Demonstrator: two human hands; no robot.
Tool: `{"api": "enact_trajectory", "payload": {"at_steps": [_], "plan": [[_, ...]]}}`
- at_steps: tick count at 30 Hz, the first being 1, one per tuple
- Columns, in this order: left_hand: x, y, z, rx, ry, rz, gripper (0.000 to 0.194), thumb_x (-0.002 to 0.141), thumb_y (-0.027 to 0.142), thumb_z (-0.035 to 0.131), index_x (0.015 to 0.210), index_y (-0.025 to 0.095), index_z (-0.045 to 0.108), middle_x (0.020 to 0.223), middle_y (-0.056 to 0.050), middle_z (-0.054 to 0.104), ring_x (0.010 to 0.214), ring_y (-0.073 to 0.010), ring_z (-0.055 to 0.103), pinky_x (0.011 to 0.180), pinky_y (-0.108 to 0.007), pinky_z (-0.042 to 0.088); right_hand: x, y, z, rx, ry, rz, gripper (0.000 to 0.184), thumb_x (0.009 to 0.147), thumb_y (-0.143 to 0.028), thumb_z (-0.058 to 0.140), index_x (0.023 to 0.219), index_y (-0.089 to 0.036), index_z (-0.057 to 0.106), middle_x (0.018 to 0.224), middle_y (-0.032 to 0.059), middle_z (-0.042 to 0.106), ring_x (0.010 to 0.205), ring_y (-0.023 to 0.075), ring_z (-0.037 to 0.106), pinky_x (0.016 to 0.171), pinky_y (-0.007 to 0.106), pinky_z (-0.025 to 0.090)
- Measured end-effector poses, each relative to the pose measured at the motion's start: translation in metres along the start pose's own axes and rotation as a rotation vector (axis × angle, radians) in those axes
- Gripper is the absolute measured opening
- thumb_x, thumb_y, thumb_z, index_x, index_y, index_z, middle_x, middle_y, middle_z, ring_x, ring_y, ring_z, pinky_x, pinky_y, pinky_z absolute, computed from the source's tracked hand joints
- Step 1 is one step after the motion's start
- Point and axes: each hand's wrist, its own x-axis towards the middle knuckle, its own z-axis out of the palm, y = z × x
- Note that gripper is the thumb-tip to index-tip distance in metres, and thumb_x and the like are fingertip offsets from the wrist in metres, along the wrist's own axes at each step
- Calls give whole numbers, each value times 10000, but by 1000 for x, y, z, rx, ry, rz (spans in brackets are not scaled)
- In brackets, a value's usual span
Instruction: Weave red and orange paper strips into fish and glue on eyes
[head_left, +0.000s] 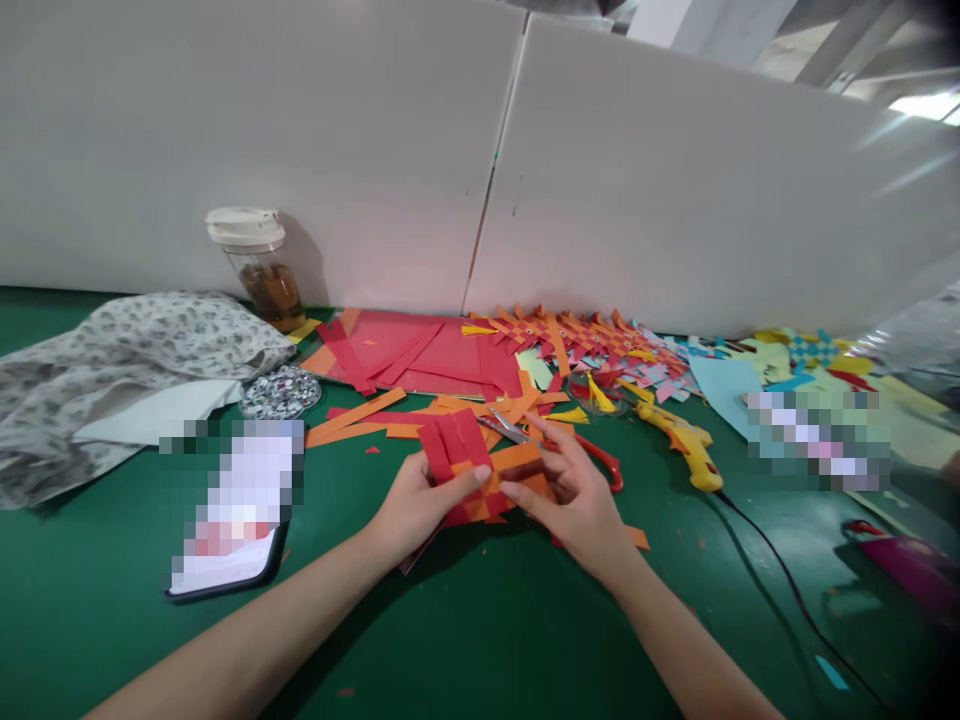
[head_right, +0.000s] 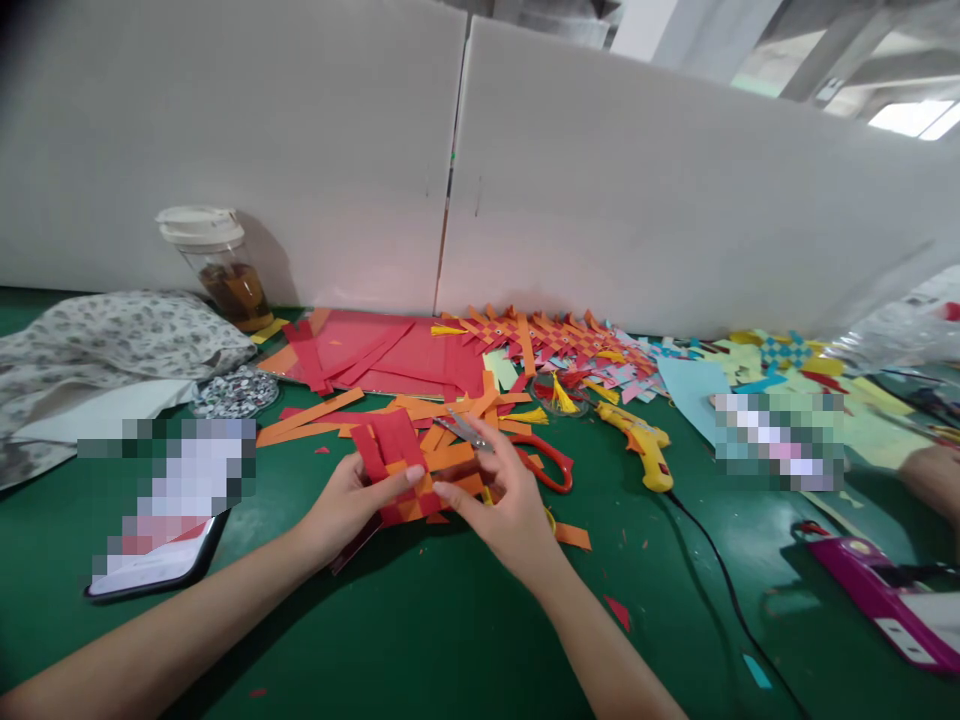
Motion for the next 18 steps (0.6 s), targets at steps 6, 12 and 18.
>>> {"api": "enact_trajectory", "payload": {"at_steps": [6, 12, 18], "plan": [[4, -1, -4, -156, 54, 12, 335, 819, 438, 508, 721, 135, 614, 591, 10, 605, 516, -98, 566, 541, -217, 478, 0, 6, 5, -7, 111, 34, 587, 700, -328, 685, 1213, -218, 423, 711, 1, 653, 696, 157, 622, 649, 277, 500], [4, -4, -1, -65, -96, 60, 380, 679, 187, 713, 1034, 156, 580, 971, -65, 672, 864, -177, 636, 800, -308, 491, 2, 7, 6, 68, 160, 67, 644, 663, -339, 708, 1219, -225, 404, 750, 19, 663, 766, 202, 641, 669, 326, 522], [2, -6, -1, 35, -158, 60, 309, 709, 169, 679, 1005, 143, 597, 962, -83, 690, 788, -163, 646, 726, -282, 505, -1, -1, 12, 200, 95, 86, 740, 609, -285, 751, 1248, -264, 378, 1007, 62, 642, 862, 219, 642, 744, 372, 541]]}}
